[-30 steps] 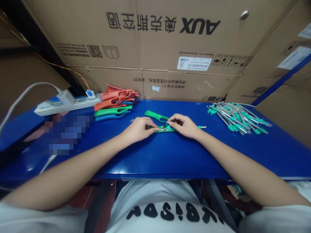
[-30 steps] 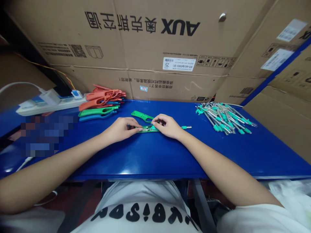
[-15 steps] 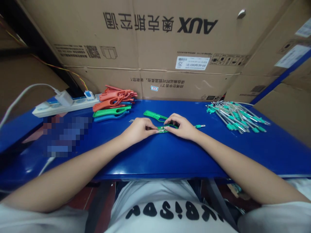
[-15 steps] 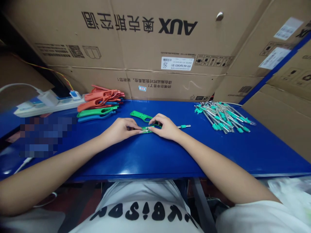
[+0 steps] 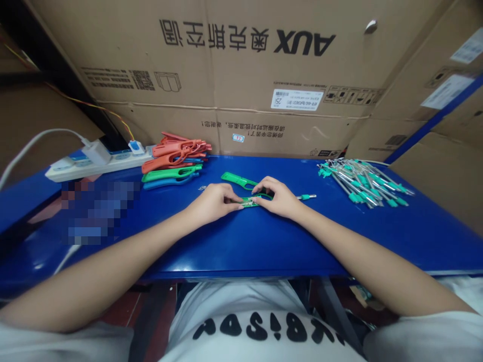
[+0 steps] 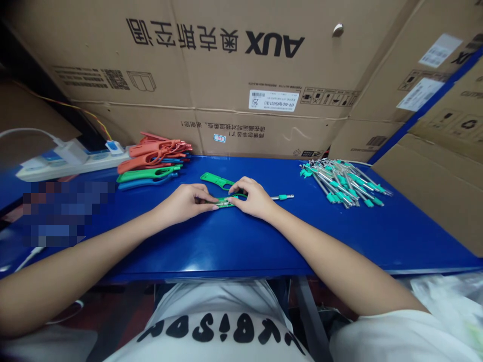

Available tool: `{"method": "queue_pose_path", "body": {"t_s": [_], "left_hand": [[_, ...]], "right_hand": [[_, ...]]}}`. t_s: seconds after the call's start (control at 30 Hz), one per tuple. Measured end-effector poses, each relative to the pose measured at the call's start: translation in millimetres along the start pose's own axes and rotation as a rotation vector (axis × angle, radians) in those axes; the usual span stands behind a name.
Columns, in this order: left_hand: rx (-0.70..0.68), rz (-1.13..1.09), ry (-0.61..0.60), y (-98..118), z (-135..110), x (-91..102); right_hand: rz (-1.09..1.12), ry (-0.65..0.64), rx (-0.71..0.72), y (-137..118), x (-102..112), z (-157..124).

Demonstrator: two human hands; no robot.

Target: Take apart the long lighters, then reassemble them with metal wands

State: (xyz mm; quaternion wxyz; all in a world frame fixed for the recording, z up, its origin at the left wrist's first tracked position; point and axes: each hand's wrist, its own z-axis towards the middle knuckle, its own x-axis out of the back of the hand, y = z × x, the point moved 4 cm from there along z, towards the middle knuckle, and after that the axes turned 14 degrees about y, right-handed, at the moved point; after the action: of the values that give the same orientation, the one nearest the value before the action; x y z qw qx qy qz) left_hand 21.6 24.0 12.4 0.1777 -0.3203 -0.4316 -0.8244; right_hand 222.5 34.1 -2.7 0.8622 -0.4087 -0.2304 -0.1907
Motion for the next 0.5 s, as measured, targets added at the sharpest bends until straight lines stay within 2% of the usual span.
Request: {"method": "queue_pose_path", "body": {"t_s": [0.13,0.27,0.37,0.5], "left_hand": [[0.042,0.010,-0.027,-2.9,1.8,2.3],[0.029,0.024,-0.091,0.9,2.3,8.7],[0.036,-0.001,-0.080,3.2,2.4,12.5],[0.220,-0.149,-0.063,-5.9,3.5,9.1]], "right_hand": [[-0.006,-0.012,-0.006,1.5,0.2,0.9],[-0.021,-0.012,-0.017,3.4,0.4,1.0],[-0.022,-0.009,-0.013,3.7,0.3,0.7],[-0.020,-0.005,-0.004,3.4,1.1,0.5]]}}
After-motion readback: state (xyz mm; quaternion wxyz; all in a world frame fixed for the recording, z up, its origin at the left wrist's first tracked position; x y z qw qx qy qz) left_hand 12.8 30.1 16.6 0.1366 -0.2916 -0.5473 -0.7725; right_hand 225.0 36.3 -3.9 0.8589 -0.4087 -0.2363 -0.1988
